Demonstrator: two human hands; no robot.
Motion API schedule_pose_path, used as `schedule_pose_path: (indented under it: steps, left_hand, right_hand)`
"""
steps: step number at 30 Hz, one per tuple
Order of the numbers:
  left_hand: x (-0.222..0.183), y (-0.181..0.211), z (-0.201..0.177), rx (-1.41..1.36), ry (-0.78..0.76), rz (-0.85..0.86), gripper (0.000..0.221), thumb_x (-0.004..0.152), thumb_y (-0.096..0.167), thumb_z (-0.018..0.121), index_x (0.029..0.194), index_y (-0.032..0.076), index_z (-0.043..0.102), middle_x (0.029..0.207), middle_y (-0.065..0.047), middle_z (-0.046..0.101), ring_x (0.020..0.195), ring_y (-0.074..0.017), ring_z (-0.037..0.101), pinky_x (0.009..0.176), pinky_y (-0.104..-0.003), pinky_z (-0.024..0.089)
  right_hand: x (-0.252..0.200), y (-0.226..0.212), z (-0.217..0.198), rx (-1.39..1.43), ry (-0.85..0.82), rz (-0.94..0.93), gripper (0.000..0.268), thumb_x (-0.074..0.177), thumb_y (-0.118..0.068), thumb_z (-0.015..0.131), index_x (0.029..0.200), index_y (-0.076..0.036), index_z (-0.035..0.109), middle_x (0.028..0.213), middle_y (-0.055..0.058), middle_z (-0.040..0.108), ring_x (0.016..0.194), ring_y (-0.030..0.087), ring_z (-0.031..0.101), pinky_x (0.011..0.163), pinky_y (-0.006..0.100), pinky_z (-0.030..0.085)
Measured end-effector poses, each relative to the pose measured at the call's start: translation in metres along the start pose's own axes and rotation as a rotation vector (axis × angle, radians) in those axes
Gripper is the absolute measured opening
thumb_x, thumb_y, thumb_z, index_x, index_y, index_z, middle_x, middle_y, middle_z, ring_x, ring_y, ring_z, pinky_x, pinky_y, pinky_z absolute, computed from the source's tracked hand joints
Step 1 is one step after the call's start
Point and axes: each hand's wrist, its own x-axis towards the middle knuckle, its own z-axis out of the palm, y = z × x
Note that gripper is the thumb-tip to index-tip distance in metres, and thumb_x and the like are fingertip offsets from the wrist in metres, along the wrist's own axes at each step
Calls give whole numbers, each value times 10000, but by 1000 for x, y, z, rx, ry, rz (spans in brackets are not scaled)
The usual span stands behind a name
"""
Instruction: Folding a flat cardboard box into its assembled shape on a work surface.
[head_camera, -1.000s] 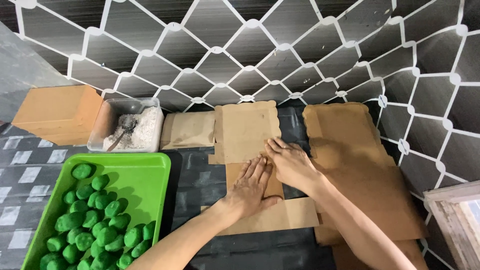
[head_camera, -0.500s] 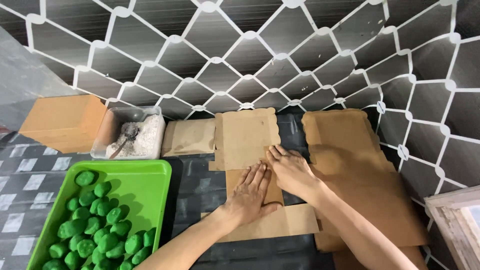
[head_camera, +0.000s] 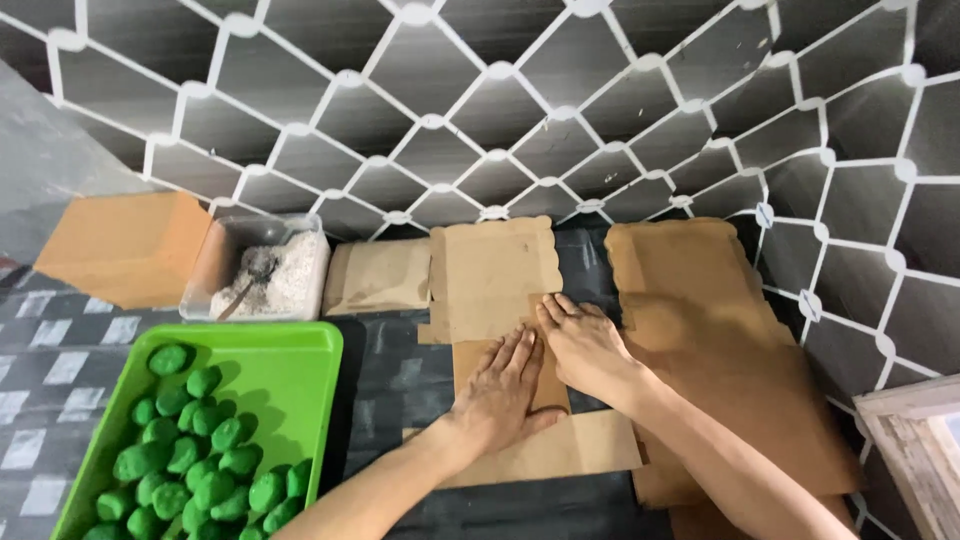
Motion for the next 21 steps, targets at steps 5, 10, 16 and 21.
schedule_pose_path:
  steps: [5, 10, 16, 21]
  left_hand:
    - [1, 1, 2, 41, 7, -1, 1043, 948, 796, 290, 1595, -14, 170, 1649, -226, 205, 1516, -354, 195, 1218, -465, 144]
    - [-1, 1, -6, 25, 38, -1, 1044, 935, 790, 329, 1568, -37, 261, 1630, -231, 277, 1516, -353, 240, 1218, -467, 176]
    - [3, 4, -13, -79, -112, -27, 1051, 929, 773, 387, 1592, -11, 162, 1655, -216, 184, 1534, -345, 143, 1225, -474, 92]
    - [6, 2, -19, -63, -151, -32, 1055, 930, 801, 296, 1587, -11, 147, 1664, -223, 132, 1546, -337, 86, 1236, -464, 51]
  right_hand:
    - [-21, -16, -11, 15, -69, -39, 753, 698, -140, 701, 1409, 31, 521, 1489, 172, 521, 1437, 278, 427, 1090, 462, 426]
    - [1, -6, -13, 51, -50, -5, 669, 758, -134, 617, 1410, -13, 536, 1457, 110, 563, 1436, 237, 441, 1094, 428, 430]
    - [-11, -11, -10, 46, -98, 28, 763, 748, -151, 639, 1482, -43, 457, 1554, 97, 466, 1429, 225, 424, 1147, 456, 307]
    - [-17, -19, -35, -52, -204, 6, 588, 730, -270, 724, 1288, -95, 665, 1532, 82, 484, 1486, 268, 348, 1172, 609, 240]
